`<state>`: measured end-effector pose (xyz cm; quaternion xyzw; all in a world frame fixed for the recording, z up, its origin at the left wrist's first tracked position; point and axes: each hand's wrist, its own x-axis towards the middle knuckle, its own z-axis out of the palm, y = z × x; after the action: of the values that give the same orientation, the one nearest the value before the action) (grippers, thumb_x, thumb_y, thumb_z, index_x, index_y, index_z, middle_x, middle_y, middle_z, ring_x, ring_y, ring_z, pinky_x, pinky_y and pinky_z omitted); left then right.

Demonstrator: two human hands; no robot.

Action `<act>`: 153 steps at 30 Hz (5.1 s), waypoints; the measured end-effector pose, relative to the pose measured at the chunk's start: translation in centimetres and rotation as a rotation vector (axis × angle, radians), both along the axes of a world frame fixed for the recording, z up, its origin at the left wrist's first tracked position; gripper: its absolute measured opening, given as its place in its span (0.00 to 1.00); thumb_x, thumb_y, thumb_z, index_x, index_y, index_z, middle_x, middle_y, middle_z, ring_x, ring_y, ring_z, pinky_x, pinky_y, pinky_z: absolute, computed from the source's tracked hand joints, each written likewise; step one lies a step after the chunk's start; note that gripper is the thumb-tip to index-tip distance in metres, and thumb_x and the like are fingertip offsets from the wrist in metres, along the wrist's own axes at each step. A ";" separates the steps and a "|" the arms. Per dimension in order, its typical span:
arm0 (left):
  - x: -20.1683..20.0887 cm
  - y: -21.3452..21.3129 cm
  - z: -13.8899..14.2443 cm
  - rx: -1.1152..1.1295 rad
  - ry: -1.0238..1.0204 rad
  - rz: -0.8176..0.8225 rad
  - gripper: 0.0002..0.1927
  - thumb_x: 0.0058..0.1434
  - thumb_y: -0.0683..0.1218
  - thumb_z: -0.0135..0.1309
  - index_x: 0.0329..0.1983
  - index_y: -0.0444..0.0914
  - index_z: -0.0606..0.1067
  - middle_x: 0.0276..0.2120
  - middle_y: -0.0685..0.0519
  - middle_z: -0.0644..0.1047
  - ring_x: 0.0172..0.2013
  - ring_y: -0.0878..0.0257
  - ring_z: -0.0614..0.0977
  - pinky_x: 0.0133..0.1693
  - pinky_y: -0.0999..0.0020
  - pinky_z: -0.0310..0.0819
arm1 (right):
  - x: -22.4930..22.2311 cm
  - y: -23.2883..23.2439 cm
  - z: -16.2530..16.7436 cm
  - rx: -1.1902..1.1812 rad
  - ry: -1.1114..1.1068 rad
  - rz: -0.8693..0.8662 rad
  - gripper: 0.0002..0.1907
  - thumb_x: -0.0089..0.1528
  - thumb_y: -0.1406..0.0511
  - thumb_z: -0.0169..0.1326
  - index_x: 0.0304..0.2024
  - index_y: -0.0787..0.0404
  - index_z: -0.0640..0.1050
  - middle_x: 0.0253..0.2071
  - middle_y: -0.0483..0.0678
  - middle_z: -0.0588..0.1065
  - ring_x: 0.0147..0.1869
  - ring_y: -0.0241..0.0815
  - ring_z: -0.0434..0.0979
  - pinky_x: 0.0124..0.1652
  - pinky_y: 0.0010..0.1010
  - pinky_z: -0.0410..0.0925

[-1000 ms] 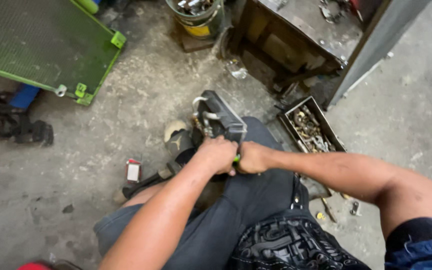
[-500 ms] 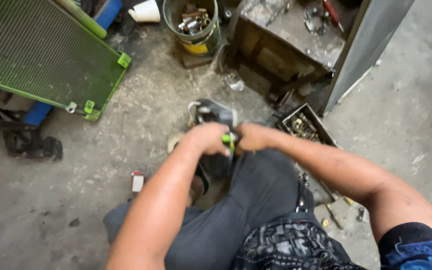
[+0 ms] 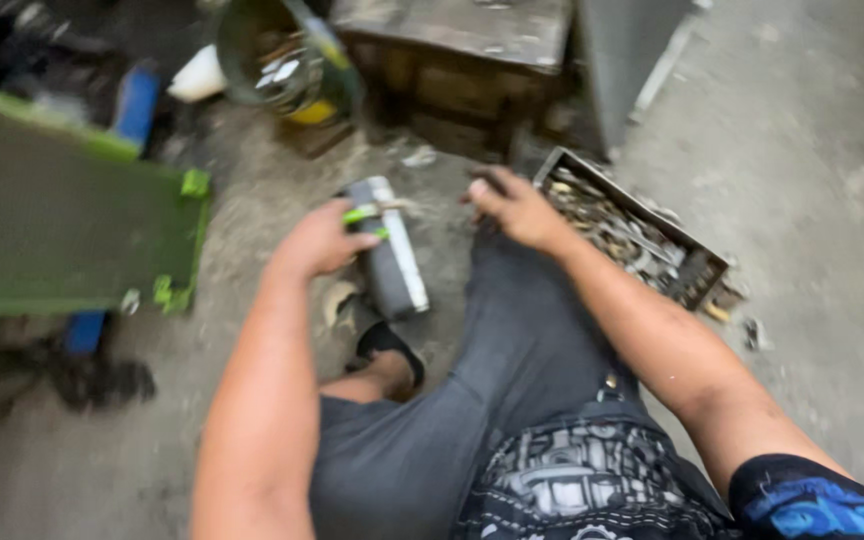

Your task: The person sits on the floor and uses a green-handled screwdriver to tighten screws on a small metal box. They repeatedly reach into a nearby tray to select additional screws and fasteners, then insert and tighten them into the box.

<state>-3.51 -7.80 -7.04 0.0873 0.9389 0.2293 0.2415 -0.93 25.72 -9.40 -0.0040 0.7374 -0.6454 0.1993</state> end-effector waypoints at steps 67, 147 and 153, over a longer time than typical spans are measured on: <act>1.8 -10.3 -0.9 -0.526 -0.025 0.136 0.38 0.65 0.66 0.67 0.47 0.23 0.74 0.35 0.32 0.82 0.42 0.40 0.84 0.46 0.50 0.76 | 29.3 32.7 -14.8 0.433 -0.198 -1.059 0.14 0.67 0.64 0.54 0.54 0.62 0.80 0.43 0.45 0.82 0.39 0.38 0.85 0.38 0.29 0.75; 3.6 -3.2 0.5 -0.427 -0.012 0.267 0.48 0.62 0.69 0.54 0.69 0.29 0.60 0.49 0.21 0.76 0.53 0.27 0.78 0.55 0.44 0.72 | 16.1 17.4 -16.1 1.118 -0.629 -0.122 0.28 0.60 0.62 0.55 0.62 0.65 0.70 0.66 0.71 0.64 0.61 0.66 0.75 0.55 0.50 0.71; 5.3 -1.9 1.2 -0.375 -0.014 0.353 0.47 0.65 0.67 0.52 0.76 0.36 0.53 0.49 0.21 0.75 0.53 0.26 0.77 0.55 0.42 0.71 | 9.1 15.7 -15.1 0.982 -0.192 -0.659 0.23 0.60 0.59 0.58 0.54 0.64 0.80 0.52 0.68 0.76 0.54 0.67 0.77 0.51 0.53 0.70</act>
<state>1.80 -9.72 -5.84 -0.1256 0.9640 0.0905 0.2162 8.19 41.46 -24.52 0.3760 0.8904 -0.2544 0.0330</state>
